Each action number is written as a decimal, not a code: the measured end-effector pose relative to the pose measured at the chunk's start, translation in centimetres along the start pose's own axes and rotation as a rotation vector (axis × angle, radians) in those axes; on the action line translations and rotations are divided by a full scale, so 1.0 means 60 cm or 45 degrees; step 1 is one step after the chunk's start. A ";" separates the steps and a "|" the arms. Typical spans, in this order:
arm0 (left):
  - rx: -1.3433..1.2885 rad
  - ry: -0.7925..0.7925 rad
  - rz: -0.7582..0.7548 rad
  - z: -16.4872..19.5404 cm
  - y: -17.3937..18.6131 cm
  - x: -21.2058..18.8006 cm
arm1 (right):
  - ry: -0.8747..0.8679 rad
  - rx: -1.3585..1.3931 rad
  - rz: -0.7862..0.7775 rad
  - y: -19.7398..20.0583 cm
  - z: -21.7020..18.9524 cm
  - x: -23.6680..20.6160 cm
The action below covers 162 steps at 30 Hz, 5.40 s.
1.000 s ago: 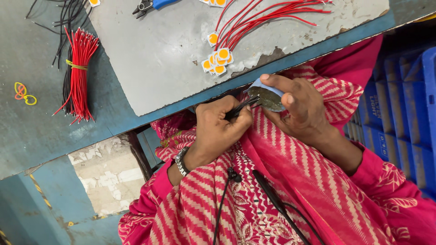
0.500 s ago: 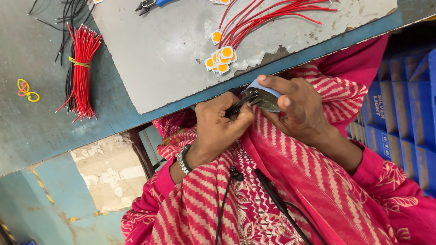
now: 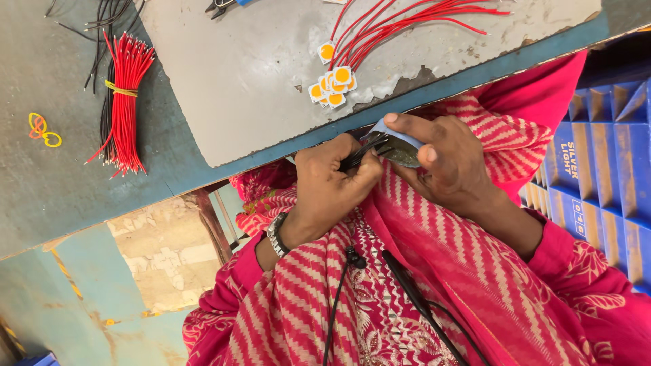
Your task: The person strips insulation from the ends of black wires with pliers, dips the stripped ends into a small container of paste, and solders the wire ends onto LED modules on the bench using a soldering iron, working through the wires one at a time.
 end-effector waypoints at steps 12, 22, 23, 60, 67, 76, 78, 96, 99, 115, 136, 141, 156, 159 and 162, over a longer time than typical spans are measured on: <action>0.015 -0.062 0.034 0.005 0.005 0.000 | 0.031 -0.048 0.023 0.002 -0.005 0.004; 0.094 -0.046 0.034 0.003 0.005 -0.001 | 0.044 -0.056 0.004 -0.002 -0.008 0.003; 0.092 -0.037 0.027 0.002 0.004 0.000 | 0.047 -0.052 0.004 -0.001 -0.008 0.003; -0.021 0.026 0.061 0.000 0.023 -0.004 | -0.098 0.110 0.087 0.004 0.012 0.007; -0.011 0.034 0.095 0.000 0.024 -0.006 | -0.104 0.151 0.056 -0.001 0.014 0.007; 0.038 -0.039 0.136 -0.005 0.026 -0.012 | -0.001 0.105 0.043 -0.012 -0.002 0.022; 0.041 -0.038 0.137 -0.007 0.027 -0.013 | 0.005 0.108 0.044 -0.013 -0.004 0.025; -0.080 0.041 0.150 -0.019 0.028 -0.015 | -0.018 0.099 0.016 -0.015 -0.004 0.028; -0.295 0.166 0.124 -0.038 0.027 -0.018 | -0.045 0.127 0.028 -0.006 0.000 0.034; -0.356 0.101 -0.112 -0.031 0.030 -0.019 | -0.142 0.090 0.059 0.019 0.022 0.025; -0.377 0.146 -0.101 -0.046 0.036 -0.026 | -0.097 0.127 0.044 0.007 0.015 0.047; -0.388 0.132 -0.065 -0.053 0.039 -0.025 | -0.083 0.119 0.041 0.004 0.016 0.051; -0.284 0.225 -0.071 -0.064 0.037 -0.025 | -0.075 0.104 0.011 0.000 0.013 0.053; -0.289 0.221 -0.053 -0.064 0.037 -0.027 | -0.085 0.084 0.002 -0.002 0.012 0.050; -0.316 0.249 -0.063 -0.065 0.035 -0.030 | -0.078 0.059 0.000 -0.003 0.010 0.047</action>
Point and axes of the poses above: each hand's wrist, its own x-axis towards the middle knuckle, its own y-axis out of the back of the hand, z = x × y, the point moved 7 cm from there along x, towards the middle knuckle, and after that the axes turned 10 degrees about -z, right-handed, at the moved point
